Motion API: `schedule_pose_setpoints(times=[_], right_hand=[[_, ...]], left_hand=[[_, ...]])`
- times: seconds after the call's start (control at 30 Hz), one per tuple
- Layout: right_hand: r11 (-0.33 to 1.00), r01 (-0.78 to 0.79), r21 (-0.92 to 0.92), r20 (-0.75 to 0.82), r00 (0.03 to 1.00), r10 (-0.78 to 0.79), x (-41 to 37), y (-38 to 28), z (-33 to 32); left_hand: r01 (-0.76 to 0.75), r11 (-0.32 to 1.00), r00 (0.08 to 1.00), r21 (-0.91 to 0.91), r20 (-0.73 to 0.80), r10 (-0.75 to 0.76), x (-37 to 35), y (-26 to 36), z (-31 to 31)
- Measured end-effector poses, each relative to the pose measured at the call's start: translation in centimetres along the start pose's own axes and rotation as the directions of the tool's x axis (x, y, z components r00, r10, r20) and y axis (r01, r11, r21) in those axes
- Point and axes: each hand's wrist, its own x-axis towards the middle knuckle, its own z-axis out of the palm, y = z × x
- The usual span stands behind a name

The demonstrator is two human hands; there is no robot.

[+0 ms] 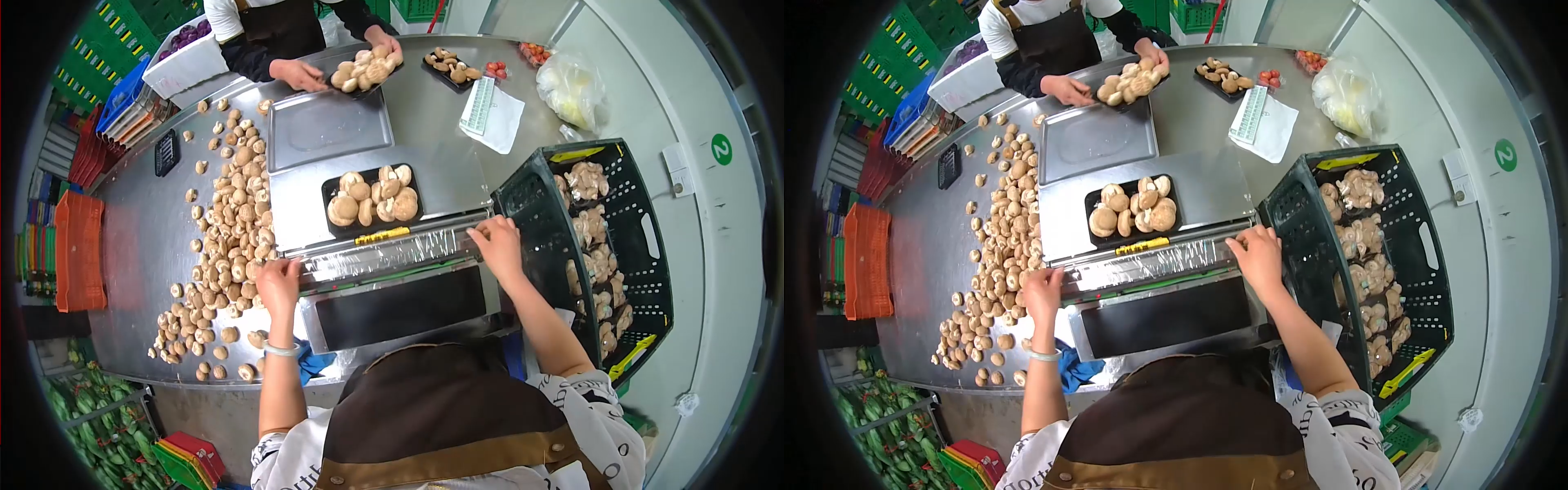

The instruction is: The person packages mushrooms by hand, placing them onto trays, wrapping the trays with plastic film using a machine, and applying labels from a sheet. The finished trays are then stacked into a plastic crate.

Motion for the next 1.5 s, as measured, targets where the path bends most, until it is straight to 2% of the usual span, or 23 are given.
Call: schedule_pose_setpoints(times=[0.07, 0.13, 0.23, 0.3, 0.33, 0.4, 0.47, 0.5, 0.57, 0.63, 0.73, 0.77, 0.8, 0.87, 0.97, 1.03, 1.13, 1.17, 1.2, 1.23, 1.33, 1.37, 1.5], right_hand=[[0.992, 0.037, -0.124, -0.051, 0.998, -0.044, -0.7, -0.4, 2.7], [0.999, 0.043, -0.020, -0.039, 0.998, -0.044, -0.3, -1.0, 5.1], [0.974, 0.081, 0.214, 0.092, 0.990, -0.102, 0.7, -0.3, 5.4], [0.916, 0.017, 0.401, 0.302, 0.941, -0.150, 1.2, 0.8, 2.9], [0.767, -0.173, 0.618, 0.445, 0.882, -0.159, 1.2, 1.4, 1.3], [0.516, -0.389, 0.763, 0.546, 0.815, -0.193, 1.3, 0.3, -2.9], [0.061, -0.470, 0.880, 0.461, 0.818, -0.343, 2.0, -1.8, -5.8], [-0.114, -0.382, 0.917, 0.299, 0.849, -0.436, 3.2, -2.9, -6.5], [-0.339, -0.214, 0.916, 0.059, 0.908, -0.415, 7.1, -4.8, -6.0], [-0.188, -0.056, 0.981, 0.034, 0.992, -0.121, 10.5, -9.2, -5.2], [0.469, 0.160, 0.868, -0.106, 0.984, -0.140, 16.4, -8.9, 3.8], [0.702, 0.207, 0.681, -0.104, 0.977, -0.187, 17.2, -8.2, 6.6], [0.898, 0.130, 0.420, 0.075, 0.981, -0.178, 17.4, -8.1, 7.6], [0.904, 0.102, 0.415, 0.256, 0.940, -0.224, 17.5, -7.6, 9.7], [0.917, 0.069, 0.393, 0.388, 0.892, -0.233, 17.2, -7.6, 8.2], [0.842, -0.040, 0.539, 0.459, 0.852, -0.253, 16.3, -7.0, 7.6], [0.798, -0.098, 0.595, 0.550, 0.773, -0.315, 14.2, -5.7, 6.5], [0.803, -0.115, 0.584, 0.566, 0.767, -0.302, 13.2, -5.5, 6.2], [0.809, -0.134, 0.573, 0.583, 0.760, -0.287, 12.1, -5.3, 6.0], [0.717, 0.014, 0.697, 0.399, 0.823, -0.403, 11.0, -5.0, 6.4], [0.765, 0.183, 0.618, 0.181, 0.914, -0.364, 8.7, -6.1, 5.7], [0.799, 0.132, 0.587, 0.196, 0.934, -0.298, 7.9, -7.0, 4.4], [0.802, 0.147, 0.579, 0.173, 0.939, -0.298, 5.5, -10.0, -2.7]], left_hand=[[-0.117, 0.990, 0.993, 0.076, 0.000, 0.117, -1.9, 1.4, 1.4], [-0.103, 0.989, 0.995, 0.107, 0.019, 0.101, -2.4, 3.3, 3.1], [0.021, 0.999, 0.974, -0.041, 0.228, -0.011, -1.0, 2.3, 4.1], [0.295, 0.863, 0.835, -0.409, 0.549, -0.025, 0.5, 1.3, 1.1], [0.426, 0.724, 0.742, -0.543, 0.668, 0.064, 1.3, 1.4, -1.2], [0.549, 0.565, 0.676, -0.616, 0.725, 0.134, 2.9, 3.0, -5.2], [0.586, 0.364, 0.699, -0.724, 0.679, 0.225, 5.0, 4.9, -8.4], [0.565, 0.248, 0.723, -0.787, 0.617, 0.309, 6.5, 6.2, -9.5], [0.456, -0.116, 0.878, -0.882, 0.424, 0.221, 9.1, 8.1, -8.5], [0.280, -0.141, 0.938, -0.950, 0.240, 0.249, 12.5, 9.4, -4.3], [0.053, 0.477, 0.967, -0.877, 0.164, 0.193, 14.8, 8.5, 4.0], [0.023, 0.675, 0.963, -0.737, 0.198, 0.184, 15.0, 7.9, 6.3], [-0.018, 0.805, 0.944, -0.593, 0.255, 0.209, 14.1, 7.6, 7.9], [-0.085, 0.872, 0.913, -0.483, 0.312, 0.262, 13.4, 6.9, 9.3], [0.223, 0.723, 0.830, -0.654, 0.516, 0.212, 13.3, 7.1, 8.5], [0.414, 0.562, 0.752, -0.716, 0.617, 0.233, 13.2, 7.3, 6.9], [0.495, 0.730, 0.586, -0.471, 0.801, 0.119, 11.5, 6.8, 5.5], [0.447, 0.773, 0.636, -0.451, 0.767, 0.080, 10.4, 7.1, 5.0], [0.283, 0.771, 0.741, -0.570, 0.640, 0.201, 9.2, 6.0, 6.0], [0.199, 0.803, 0.787, -0.562, 0.580, 0.211, 8.3, 5.9, 5.9], [0.025, 0.873, 0.862, -0.487, 0.452, 0.228, 6.4, 7.8, 3.8], [-0.023, 0.892, 0.878, -0.452, 0.418, 0.234, 5.9, 8.9, 2.3], [0.021, 0.807, 0.949, -0.590, 0.266, 0.170, 3.5, 11.6, -2.7]])
